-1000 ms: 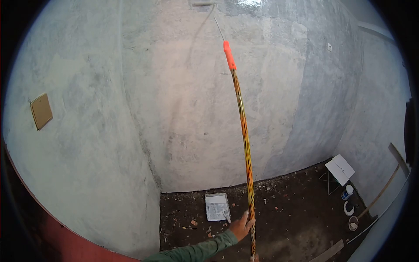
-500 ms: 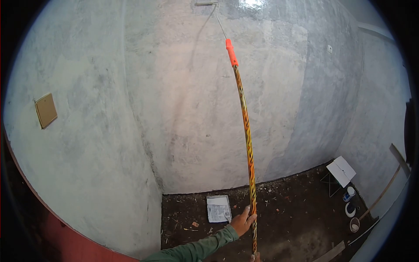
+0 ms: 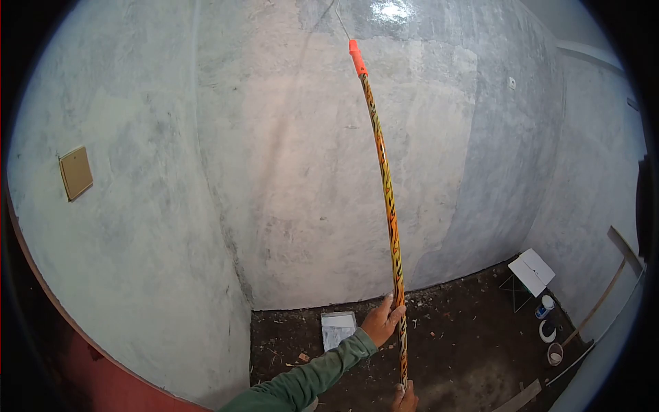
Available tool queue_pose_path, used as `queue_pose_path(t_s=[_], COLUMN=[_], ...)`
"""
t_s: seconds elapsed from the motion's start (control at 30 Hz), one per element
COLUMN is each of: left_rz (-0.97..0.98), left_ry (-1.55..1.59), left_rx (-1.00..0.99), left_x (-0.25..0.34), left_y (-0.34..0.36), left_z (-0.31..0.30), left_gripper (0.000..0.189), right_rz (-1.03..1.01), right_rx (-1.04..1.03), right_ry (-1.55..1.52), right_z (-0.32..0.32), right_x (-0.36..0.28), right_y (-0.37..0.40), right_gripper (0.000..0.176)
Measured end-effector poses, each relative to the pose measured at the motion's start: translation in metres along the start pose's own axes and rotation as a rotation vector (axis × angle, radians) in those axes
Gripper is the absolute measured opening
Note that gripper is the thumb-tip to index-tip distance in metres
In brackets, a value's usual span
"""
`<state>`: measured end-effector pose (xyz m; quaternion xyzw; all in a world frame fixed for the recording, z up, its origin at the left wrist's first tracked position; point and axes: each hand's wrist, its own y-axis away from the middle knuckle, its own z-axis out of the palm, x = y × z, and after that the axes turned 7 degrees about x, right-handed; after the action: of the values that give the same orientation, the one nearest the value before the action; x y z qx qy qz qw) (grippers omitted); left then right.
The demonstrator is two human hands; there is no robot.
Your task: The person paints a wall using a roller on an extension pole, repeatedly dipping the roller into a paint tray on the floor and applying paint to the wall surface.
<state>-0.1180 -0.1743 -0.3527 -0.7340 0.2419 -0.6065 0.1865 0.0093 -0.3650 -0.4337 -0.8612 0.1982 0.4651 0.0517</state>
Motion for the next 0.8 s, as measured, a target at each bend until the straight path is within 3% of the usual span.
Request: queue_pose_path(t_s=[0.07, 0.13, 0.23, 0.5, 0.63, 0.7, 0.8], left_rz=[-0.017, -0.044, -0.058, 0.009, -0.050, 0.072, 0.055], left_ry=[-0.008, 0.023, 0.070, 0.193, 0.254, 0.263, 0.348], left_rx=[-0.001, -0.004, 0.007, 0.045, -0.001, 0.055, 0.014], left_x=[0.015, 0.019, 0.028, 0.077, 0.104, 0.107, 0.126], left_y=[-0.007, -0.014, -0.024, -0.074, -0.101, -0.115, -0.132], left_z=[-0.006, -0.009, -0.012, -0.030, -0.042, -0.042, -0.049], left_gripper=[0.058, 0.061, 0.063, 0.059, 0.056, 0.055, 0.053], right_rz=[0.079, -0.260, -0.302, -0.390, -0.426, -0.443, -0.475], right_rx=[-0.063, 0.206, 0.245, 0.202, 0.208, 0.186, 0.182], right_ry=[-0.001, -0.004, -0.078, -0.154, -0.215, -0.199, -0.213], right_z=[0.002, 0.014, 0.013, -0.025, -0.042, -0.050, -0.059], right_x=[0.002, 0.014, 0.007, -0.068, -0.106, -0.115, -0.142], right_y=[-0.002, -0.007, -0.010, -0.011, -0.009, -0.015, -0.014], right_gripper=[0.057, 0.055, 0.052, 0.043, 0.040, 0.042, 0.038])
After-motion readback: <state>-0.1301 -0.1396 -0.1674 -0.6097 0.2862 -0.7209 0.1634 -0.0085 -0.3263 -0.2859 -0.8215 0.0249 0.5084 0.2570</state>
